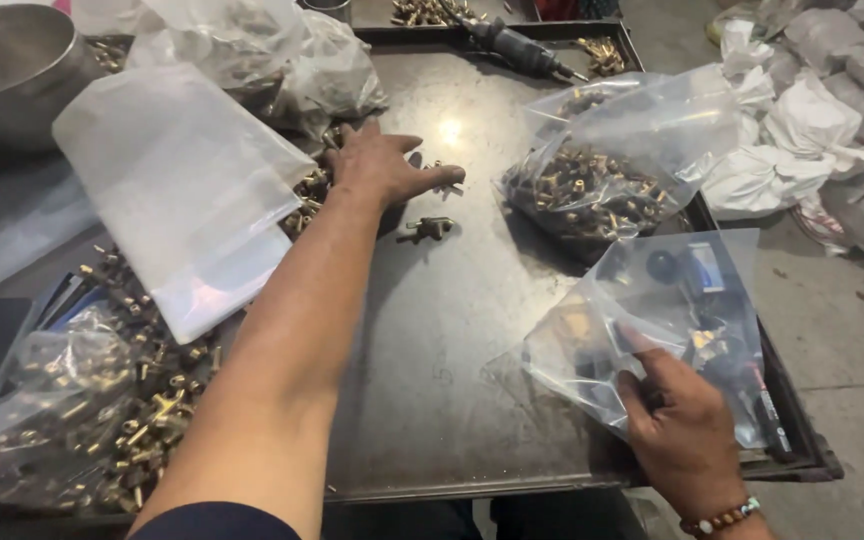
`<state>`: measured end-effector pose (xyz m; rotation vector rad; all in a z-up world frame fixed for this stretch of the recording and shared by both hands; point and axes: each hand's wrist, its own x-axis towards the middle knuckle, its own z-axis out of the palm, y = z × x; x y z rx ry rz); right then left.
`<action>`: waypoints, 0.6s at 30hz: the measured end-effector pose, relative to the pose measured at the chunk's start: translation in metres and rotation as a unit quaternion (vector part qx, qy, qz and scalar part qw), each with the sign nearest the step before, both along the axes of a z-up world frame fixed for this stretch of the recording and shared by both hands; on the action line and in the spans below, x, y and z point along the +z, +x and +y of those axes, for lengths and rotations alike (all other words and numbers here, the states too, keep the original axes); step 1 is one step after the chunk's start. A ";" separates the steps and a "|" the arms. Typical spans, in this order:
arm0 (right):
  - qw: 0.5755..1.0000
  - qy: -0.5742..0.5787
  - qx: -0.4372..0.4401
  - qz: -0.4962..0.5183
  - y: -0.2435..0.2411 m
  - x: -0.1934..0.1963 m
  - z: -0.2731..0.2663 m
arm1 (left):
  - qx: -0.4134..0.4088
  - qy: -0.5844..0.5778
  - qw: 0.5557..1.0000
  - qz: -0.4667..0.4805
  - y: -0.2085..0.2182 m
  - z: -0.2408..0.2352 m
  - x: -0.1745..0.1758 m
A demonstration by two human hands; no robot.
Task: The person picks up several small brass-colored metal T-joint fittings from a metal workbench and places them into a clear plastic bag.
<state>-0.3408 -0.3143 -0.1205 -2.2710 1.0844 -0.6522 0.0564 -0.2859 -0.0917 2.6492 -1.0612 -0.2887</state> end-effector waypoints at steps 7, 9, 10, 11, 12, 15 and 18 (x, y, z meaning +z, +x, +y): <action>1.000 -0.014 0.022 -0.004 0.000 0.003 -0.001 | -0.096 -0.002 0.994 -0.049 -0.028 0.026 -0.015; 1.000 -0.012 0.013 0.009 -0.001 0.002 -0.002 | -0.198 -0.059 0.973 -0.100 -0.034 0.040 -0.037; 1.000 -0.011 0.014 0.009 -0.001 0.003 0.000 | -0.198 -0.058 0.973 -0.100 -0.045 0.055 -0.037; 1.000 -0.010 0.011 0.012 -0.001 0.004 0.000 | -0.223 -0.107 0.962 -0.113 -0.056 0.071 -0.038; 1.000 -0.008 0.008 0.016 -0.001 0.005 0.001 | -0.247 -0.156 0.948 -0.125 -0.067 0.087 -0.038; 0.998 -0.042 0.042 -0.019 -0.003 0.004 0.000 | -0.284 -0.143 0.938 -0.141 -0.083 0.129 -0.032; 1.000 -0.012 0.019 0.002 -0.003 0.004 0.001 | -0.270 -0.170 0.933 -0.166 -0.085 0.166 -0.033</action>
